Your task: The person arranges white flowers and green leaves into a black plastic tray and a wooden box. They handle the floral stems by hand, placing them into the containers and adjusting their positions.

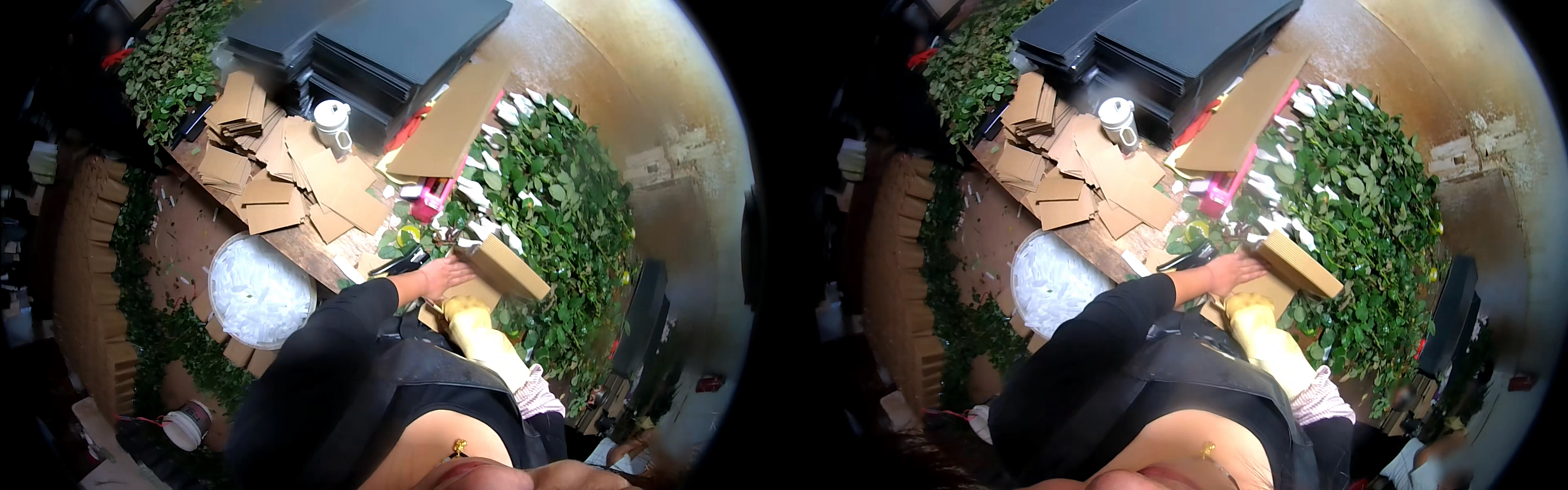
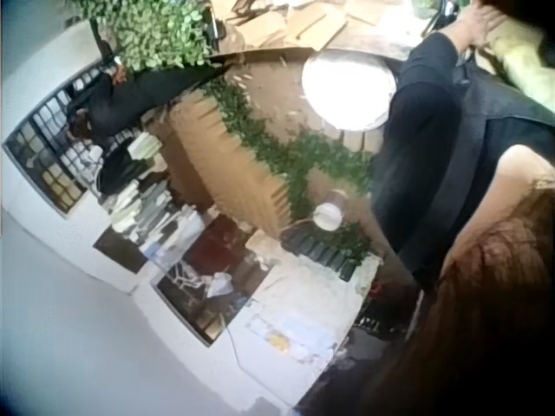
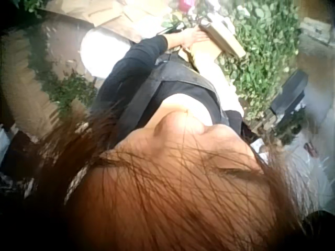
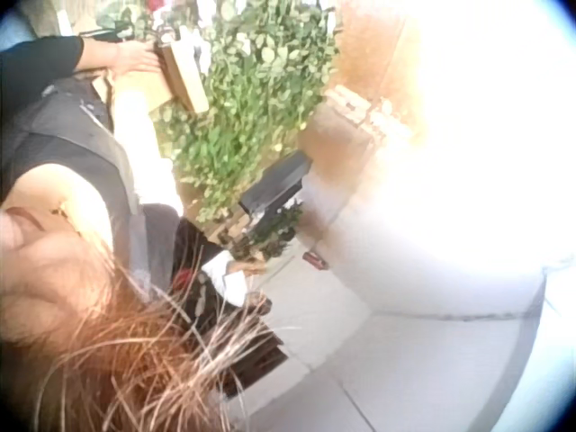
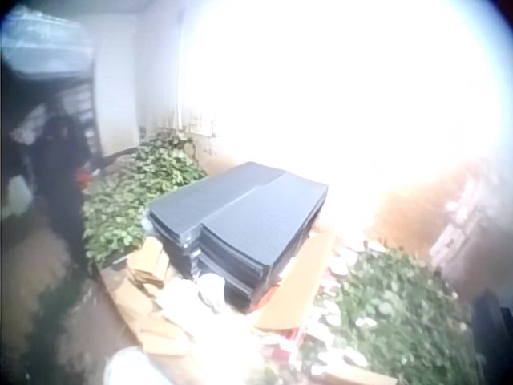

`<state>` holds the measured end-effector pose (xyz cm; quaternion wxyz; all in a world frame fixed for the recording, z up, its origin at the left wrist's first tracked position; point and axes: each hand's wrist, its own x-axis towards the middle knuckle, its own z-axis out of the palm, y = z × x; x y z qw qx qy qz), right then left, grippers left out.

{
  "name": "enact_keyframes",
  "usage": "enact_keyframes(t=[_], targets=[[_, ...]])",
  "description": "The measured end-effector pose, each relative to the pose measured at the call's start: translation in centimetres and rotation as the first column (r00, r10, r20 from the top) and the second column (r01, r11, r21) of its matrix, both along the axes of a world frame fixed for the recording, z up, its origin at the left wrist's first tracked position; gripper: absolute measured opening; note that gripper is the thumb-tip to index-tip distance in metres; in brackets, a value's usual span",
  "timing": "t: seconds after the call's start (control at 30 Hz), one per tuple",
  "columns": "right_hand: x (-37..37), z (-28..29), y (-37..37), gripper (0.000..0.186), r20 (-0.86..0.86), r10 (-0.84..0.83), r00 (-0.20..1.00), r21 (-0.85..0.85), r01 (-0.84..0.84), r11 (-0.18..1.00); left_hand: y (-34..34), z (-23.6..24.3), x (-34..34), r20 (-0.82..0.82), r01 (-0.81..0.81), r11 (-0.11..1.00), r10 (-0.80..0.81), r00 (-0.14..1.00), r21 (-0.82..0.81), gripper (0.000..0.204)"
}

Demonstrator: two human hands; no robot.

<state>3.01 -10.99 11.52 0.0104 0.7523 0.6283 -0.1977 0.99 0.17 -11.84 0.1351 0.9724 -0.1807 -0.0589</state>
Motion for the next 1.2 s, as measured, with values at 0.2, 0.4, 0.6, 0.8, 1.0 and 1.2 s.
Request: enact_keyframes(t=[0.2, 0.4, 0.6, 0.8, 1.0, 1.2], targets=[[1.4, -1.6, 6.5, 0.024, -0.16, 0.096, 0.983, 0.207, -0.061, 0.976, -1.4, 5.1, 4.1, -0.185, 0.202, 0.081, 0.797, 0.576, 0.976, 0.062], [-0.5, -8.7, 21.4, 0.085, 0.135, 0.111, 0.985, 0.27, -0.144, 0.952, -2.3, 4.1, 2.6, -0.128, -0.469, 0.793, 0.551, 0.825, 0.388, 0.066], [1.1, -14.6, 22.1, 0.052, -0.103, -0.015, 0.995, 0.128, 0.029, 0.991, -1.4, 0.8, 0.1, 0.069, -0.159, 0.55, 0.371, 0.926, -0.82, 0.07], [2.2, -5.0, 19.6, 0.022, -0.312, -0.23, 0.922, -0.237, 0.159, 0.958, -1.2, 0.4, 0.2, 0.211, 0.014, 0.536, 0.309, 0.927, -0.844, 0.074], [4.7, 0.9, 3.4, 0.027, -0.416, -0.15, 0.897, 0.306, 0.293, 0.906, -0.3, -0.3, 0.6, 0.006, -0.077, 0.556, 0.146, 0.989, -0.828, 0.065], [7.7, -8.6, -7.3, 0.034, -0.695, -0.715, 0.076, -0.503, 0.659, 0.559, -0.2, -0.9, 0.6, -0.003, -0.029, 0.921, 0.031, 1.0, -0.389, 0.059]])
